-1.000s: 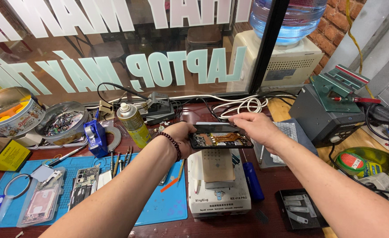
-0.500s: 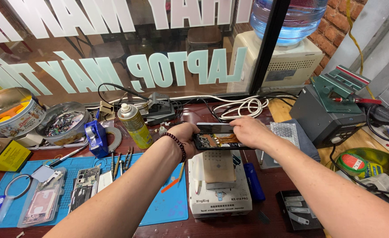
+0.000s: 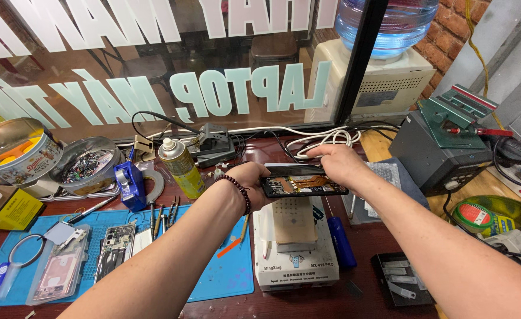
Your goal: The person aligns and attaches a smartphone display assembly to the phone's internal frame, repeatedly adjusting the position and pressing the edges to seat the screen. The person handles the display, internal frame, and a bubble-wrap package, then continues to align and press the display into place.
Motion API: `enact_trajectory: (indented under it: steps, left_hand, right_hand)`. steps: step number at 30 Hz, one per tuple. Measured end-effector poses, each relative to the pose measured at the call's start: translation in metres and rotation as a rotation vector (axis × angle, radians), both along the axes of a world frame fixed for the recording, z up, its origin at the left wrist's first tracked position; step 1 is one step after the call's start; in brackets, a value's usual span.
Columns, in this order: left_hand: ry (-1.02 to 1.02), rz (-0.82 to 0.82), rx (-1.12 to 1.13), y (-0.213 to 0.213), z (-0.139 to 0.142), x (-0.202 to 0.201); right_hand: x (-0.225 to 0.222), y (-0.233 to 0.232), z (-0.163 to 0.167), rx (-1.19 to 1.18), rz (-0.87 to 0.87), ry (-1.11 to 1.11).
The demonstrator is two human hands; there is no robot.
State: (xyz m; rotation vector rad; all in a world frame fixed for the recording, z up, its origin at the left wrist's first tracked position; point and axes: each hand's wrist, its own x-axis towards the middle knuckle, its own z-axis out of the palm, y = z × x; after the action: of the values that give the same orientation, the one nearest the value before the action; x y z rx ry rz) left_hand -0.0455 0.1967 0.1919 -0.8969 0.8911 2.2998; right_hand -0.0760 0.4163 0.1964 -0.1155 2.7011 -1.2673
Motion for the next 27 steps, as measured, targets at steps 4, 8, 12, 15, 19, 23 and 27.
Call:
enact_trajectory:
  steps: [4, 8, 12, 15, 19, 23, 27]
  left_hand:
    - [-0.038, 0.025, 0.044, -0.003, 0.003, 0.002]
    - [-0.022, -0.009, 0.081, -0.004, 0.0, 0.003]
    - [-0.034, -0.014, 0.112, -0.005, -0.005, 0.005]
    - [-0.043, -0.016, 0.126, -0.007, -0.011, 0.004]
    - [0.01, -0.073, 0.15, -0.009, -0.021, 0.0]
    - [-0.012, -0.069, 0.145, -0.008, -0.03, -0.005]
    - [-0.017, -0.063, 0.164, -0.009, -0.032, -0.005]
  right_hand:
    - [0.002, 0.007, 0.012, 0.091, -0.125, -0.063]
    - [0.004, 0.005, 0.017, 0.187, -0.073, -0.162]
    - [0.001, 0.005, 0.014, 0.078, 0.115, -0.149]
    - [-0.007, 0.011, 0.012, 0.114, 0.175, -0.033]
    - [-0.009, 0.007, 0.005, 0.356, 0.252, 0.072]
    - [0.002, -0.016, 0.004, 0.281, 0.524, 0.294]
    - [0.01, -0.032, 0.015, 0.578, 0.415, 0.146]
